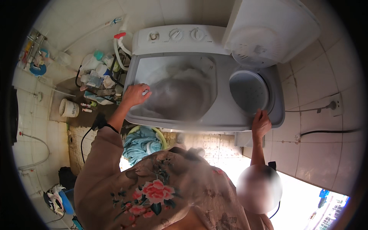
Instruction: The person places a light blue cloth into a top-loading washing machine, adds water from a pink basin, and operates the machine. They then rinse the basin with a hose and pour the water outside.
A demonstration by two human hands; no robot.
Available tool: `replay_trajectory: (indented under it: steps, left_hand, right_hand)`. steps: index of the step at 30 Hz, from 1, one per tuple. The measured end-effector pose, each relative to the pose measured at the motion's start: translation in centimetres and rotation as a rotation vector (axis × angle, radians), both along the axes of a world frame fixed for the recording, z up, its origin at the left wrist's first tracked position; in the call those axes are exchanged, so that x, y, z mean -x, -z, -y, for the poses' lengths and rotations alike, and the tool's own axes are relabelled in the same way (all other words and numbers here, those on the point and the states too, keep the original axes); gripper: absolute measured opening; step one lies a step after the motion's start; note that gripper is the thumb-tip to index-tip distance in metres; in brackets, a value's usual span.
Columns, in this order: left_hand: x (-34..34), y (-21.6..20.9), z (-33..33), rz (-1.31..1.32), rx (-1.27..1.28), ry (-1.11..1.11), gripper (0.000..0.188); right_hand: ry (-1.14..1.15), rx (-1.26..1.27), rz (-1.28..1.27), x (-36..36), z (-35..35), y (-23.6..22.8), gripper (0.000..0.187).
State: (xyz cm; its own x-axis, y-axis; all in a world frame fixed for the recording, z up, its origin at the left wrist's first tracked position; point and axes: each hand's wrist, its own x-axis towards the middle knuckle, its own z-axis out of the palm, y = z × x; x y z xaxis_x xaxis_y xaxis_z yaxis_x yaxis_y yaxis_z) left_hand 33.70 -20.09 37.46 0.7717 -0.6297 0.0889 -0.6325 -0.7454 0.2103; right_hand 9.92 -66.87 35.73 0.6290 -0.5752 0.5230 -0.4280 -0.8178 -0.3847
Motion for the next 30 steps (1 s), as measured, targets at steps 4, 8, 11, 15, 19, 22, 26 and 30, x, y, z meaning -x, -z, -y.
replay_trajectory:
  steps: [4, 8, 11, 15, 19, 22, 26, 30]
  left_hand:
    - [-0.2, 0.1, -0.1, -0.018, 0.009, 0.000, 0.023]
    - [-0.4, 0.6, 0.1, -0.032, 0.030, -0.065, 0.021]
    - [-1.7, 0.4, 1.8, -0.040, 0.167, -0.185, 0.020]
    - [-6.7, -1.4, 7.7, 0.151, 0.456, -0.227, 0.020]
    - [-11.7, -4.7, 13.4, 0.232, 0.473, -0.284, 0.026]
    - [-13.4, -6.4, 16.2, 0.357, 0.254, -0.284, 0.029]
    - [-14.7, -7.6, 18.0, 0.295, 0.047, -0.313, 0.033]
    - [-15.4, -7.6, 18.3, 0.261, -0.060, -0.285, 0.033]
  right_hand:
    - [0.033, -0.001, -0.007, -0.1, 0.0, 0.1, 0.029]
    - [0.050, 0.003, -0.041, -0.2, 0.0, 0.0, 0.028]
    - [0.049, 0.015, -0.026, -0.2, -0.1, 0.0, 0.029]
    - [0.019, 0.006, 0.005, 0.0, 0.0, 0.0, 0.029]
    - [0.033, -0.019, -0.043, 0.1, 0.1, -0.1, 0.028]
    - [0.017, 0.001, -0.015, 0.0, 0.2, -0.1, 0.028]
    - [0.012, 0.009, -0.017, 0.0, 0.2, -0.2, 0.028]
    - [0.017, -0.006, -0.025, 0.0, 0.2, -0.3, 0.028]
